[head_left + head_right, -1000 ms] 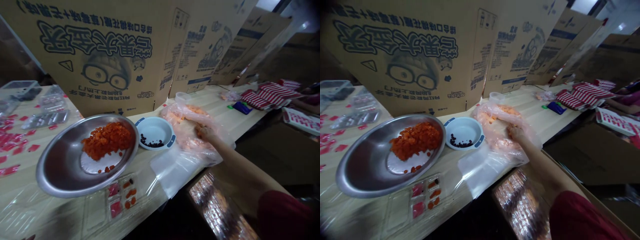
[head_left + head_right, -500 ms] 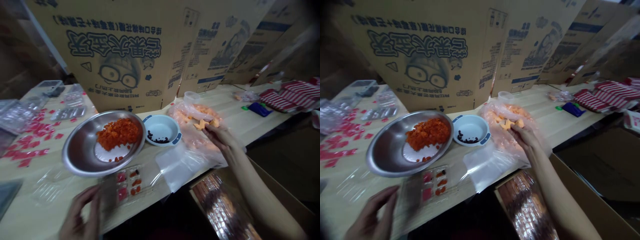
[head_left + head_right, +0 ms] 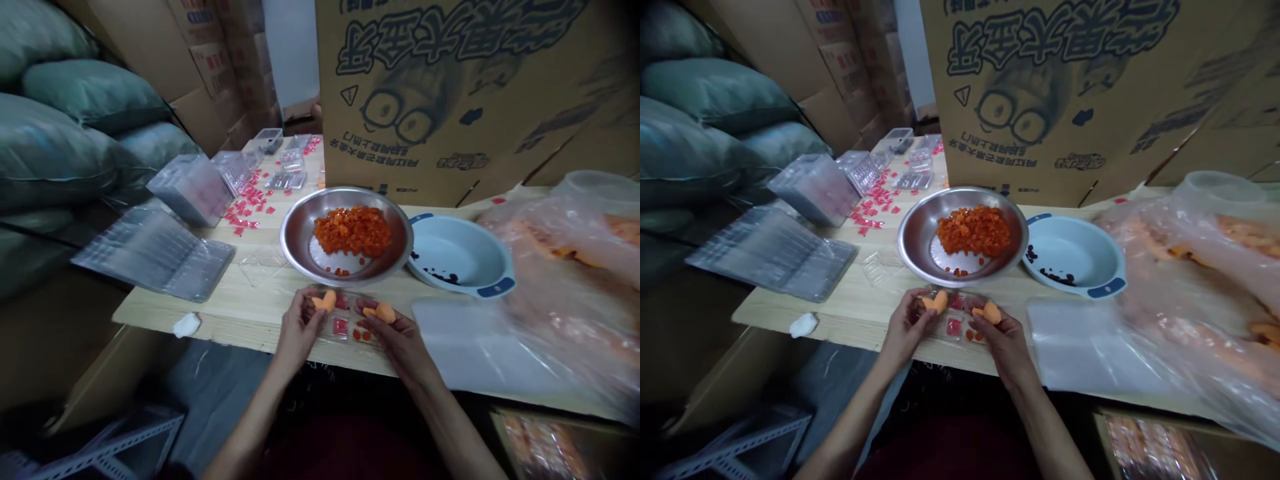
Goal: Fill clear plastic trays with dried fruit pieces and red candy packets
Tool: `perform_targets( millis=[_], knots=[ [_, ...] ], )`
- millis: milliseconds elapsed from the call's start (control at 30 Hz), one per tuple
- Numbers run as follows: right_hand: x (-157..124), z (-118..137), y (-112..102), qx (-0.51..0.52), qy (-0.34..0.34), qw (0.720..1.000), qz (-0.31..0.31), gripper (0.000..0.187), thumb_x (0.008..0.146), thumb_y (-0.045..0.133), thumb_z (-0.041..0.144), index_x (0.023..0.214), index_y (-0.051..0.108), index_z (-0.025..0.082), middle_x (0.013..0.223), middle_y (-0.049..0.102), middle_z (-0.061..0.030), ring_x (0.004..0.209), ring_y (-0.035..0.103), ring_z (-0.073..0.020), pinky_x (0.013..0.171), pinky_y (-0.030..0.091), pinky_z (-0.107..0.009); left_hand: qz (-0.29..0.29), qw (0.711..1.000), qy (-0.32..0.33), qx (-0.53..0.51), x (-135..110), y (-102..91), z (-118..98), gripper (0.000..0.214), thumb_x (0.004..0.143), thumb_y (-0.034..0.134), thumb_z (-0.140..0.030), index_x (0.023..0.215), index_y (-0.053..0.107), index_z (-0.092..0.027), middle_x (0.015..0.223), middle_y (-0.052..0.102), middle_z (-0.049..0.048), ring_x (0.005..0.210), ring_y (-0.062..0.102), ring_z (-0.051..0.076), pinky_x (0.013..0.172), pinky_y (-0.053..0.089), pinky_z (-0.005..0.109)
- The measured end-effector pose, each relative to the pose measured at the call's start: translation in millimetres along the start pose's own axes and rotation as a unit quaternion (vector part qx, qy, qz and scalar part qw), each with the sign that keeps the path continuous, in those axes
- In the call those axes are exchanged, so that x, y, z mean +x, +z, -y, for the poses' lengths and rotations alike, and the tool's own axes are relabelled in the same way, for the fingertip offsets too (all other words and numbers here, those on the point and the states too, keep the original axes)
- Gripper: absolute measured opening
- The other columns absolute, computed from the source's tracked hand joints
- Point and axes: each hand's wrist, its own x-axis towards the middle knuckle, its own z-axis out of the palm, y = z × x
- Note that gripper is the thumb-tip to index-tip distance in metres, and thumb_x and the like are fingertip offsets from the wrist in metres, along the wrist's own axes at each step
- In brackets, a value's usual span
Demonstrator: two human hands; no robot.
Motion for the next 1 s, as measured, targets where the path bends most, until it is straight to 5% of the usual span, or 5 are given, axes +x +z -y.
perform_targets(
  millis=[233, 467, 700, 867, 1000],
  knots=[
    [-4.3, -11.5, 9.7, -0.054, 0.064, 0.992, 0.098, 0.051, 0.068, 0.095, 0.045, 0.113, 0.081, 0.025, 0.122, 0.078, -0.0087, 0.112, 0.073, -0.0289, 0.111, 0.053, -0.052, 0.205, 0.952, 0.077, 0.214, 59.1, -33.6, 15.2, 0.026, 0.085, 0.057, -0.013, 0.107, 0.069, -0.019, 0.088, 0.068, 0.0033, 0.082, 0.063, 0.020, 0.078, 0.050, 0.032],
    [-2.6, -23.6, 19.0, -0.054, 0.084, 0.981, 0.169, 0.052, 0.075, 0.089, 0.047, 0.122, 0.076, 0.028, 0.123, 0.077, -0.0069, 0.117, 0.071, -0.0282, 0.115, 0.049, -0.054, 0.066, 0.964, 0.134, 0.219, 38.3, -22.9, 7.1, 0.026, 0.094, 0.060, -0.021, 0.120, 0.068, -0.019, 0.121, 0.060, 0.0125, 0.106, 0.061, 0.025, 0.093, 0.053, 0.040],
    [3.2, -25.8, 40.1, -0.156, 0.020, 0.948, 0.277, 0.029, 0.088, 0.076, 0.045, 0.115, 0.077, 0.032, 0.113, 0.078, -0.0019, 0.112, 0.071, -0.0263, 0.109, 0.053, -0.054, 0.126, 0.991, 0.027, 0.033, -18.8, -18.5, -12.7, 0.016, 0.096, 0.068, -0.036, 0.102, 0.067, -0.021, 0.098, 0.066, 0.0036, 0.084, 0.061, 0.017, 0.075, 0.050, 0.029],
    [18.1, -43.5, 34.5, -0.224, -0.079, 0.956, 0.170, 0.054, 0.083, 0.078, 0.045, 0.134, 0.069, 0.029, 0.127, 0.074, -0.0094, 0.111, 0.072, -0.0275, 0.105, 0.054, -0.055, 0.018, 0.999, 0.031, -0.012, 1.5, -42.3, -1.9, 0.022, 0.103, 0.055, -0.038, 0.117, 0.061, -0.022, 0.107, 0.069, 0.0050, 0.095, 0.066, 0.019, 0.087, 0.053, 0.032],
    [29.5, -42.0, 28.0, -0.316, -0.173, 0.922, 0.141, 0.039, 0.091, 0.068, 0.041, 0.125, 0.073, 0.022, 0.127, 0.074, -0.0132, 0.114, 0.071, -0.0298, 0.105, 0.055, -0.054, 0.125, 0.979, 0.121, 0.111, 29.1, -51.1, 2.0, 0.028, 0.104, 0.051, -0.028, 0.128, 0.065, -0.023, 0.126, 0.070, 0.0099, 0.115, 0.065, 0.024, 0.102, 0.049, 0.039]
  ],
)
